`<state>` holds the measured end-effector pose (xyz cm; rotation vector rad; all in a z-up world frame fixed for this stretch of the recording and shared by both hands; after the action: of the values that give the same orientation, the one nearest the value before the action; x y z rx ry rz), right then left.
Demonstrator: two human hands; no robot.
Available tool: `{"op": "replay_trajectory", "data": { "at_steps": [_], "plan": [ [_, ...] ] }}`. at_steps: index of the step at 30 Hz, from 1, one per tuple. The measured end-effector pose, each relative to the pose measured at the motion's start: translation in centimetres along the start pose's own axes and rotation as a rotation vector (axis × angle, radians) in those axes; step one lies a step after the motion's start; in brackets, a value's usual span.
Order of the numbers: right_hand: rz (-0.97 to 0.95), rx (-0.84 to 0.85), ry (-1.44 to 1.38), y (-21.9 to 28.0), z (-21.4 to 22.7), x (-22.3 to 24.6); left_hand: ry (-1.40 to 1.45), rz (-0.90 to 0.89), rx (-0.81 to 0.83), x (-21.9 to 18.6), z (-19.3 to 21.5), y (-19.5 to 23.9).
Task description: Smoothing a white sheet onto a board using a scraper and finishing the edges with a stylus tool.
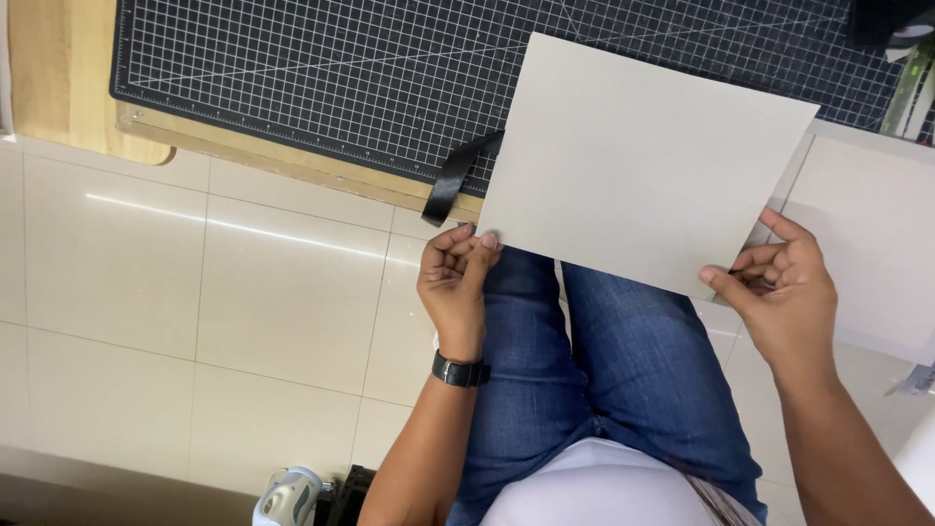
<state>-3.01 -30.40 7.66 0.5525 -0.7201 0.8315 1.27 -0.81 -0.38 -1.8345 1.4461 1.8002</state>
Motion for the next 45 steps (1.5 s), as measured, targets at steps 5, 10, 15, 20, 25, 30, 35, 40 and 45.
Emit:
{"op": "replay_trajectory", "data": {
  "at_steps": [5,10,15,20,25,30,35,40,45],
  "plan": [
    [0.001,0.007,-0.028,0.0,0.0,0.1,-0.011,-0.006,-0.005,-0.3,-0.2,0.0],
    [0.042,-0.009,-0.031,-0.3,0.2,-1.1,-0.017,-0.037,0.028,-0.2,-0.3,0.2],
    [-0.017,0.006,-0.030,-0.4,0.1,-0.5,-0.069,-0.052,0.020,-0.4,-0.3,0.1],
    [0.011,0.004,-0.040,-0.7,0.2,-1.4,-0.121,-0.099,0.008,0.1,-0.2,-0.2],
    [0.020,0.002,-0.099,-0.7,0.3,-1.9,-0.160,-0.154,-0.010,0.4,-0.4,-0.1],
    [0.012,0.018,-0.012,-0.3,0.1,-0.1,-0.227,-0.224,-0.044,-0.8,-0.8,0.7],
    [-0.015,0.006,-0.007,-0.2,0.1,0.3,-0.573,-0.766,0.020,-4.4,-2.0,1.3],
    [-0.019,0.012,0.025,-0.2,0.0,0.5,-0.867,-1.111,0.276,-6.7,-5.3,-0.9],
    [-0.074,-0.011,0.026,-0.4,-0.2,0.6,-1.138,-1.251,0.253,-6.0,-8.4,-3.7]
  ]
}}
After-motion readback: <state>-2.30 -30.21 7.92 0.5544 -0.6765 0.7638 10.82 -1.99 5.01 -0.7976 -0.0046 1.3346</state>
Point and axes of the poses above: each hand's wrist, its own y-axis away from the middle knuckle, its own z-axis out of the back of the hand, x = y × z, the point moved 1 cm from there along -y, towards the middle knuckle, and after that the axes turned 12 degrees about -x, right-handed, at the moved point
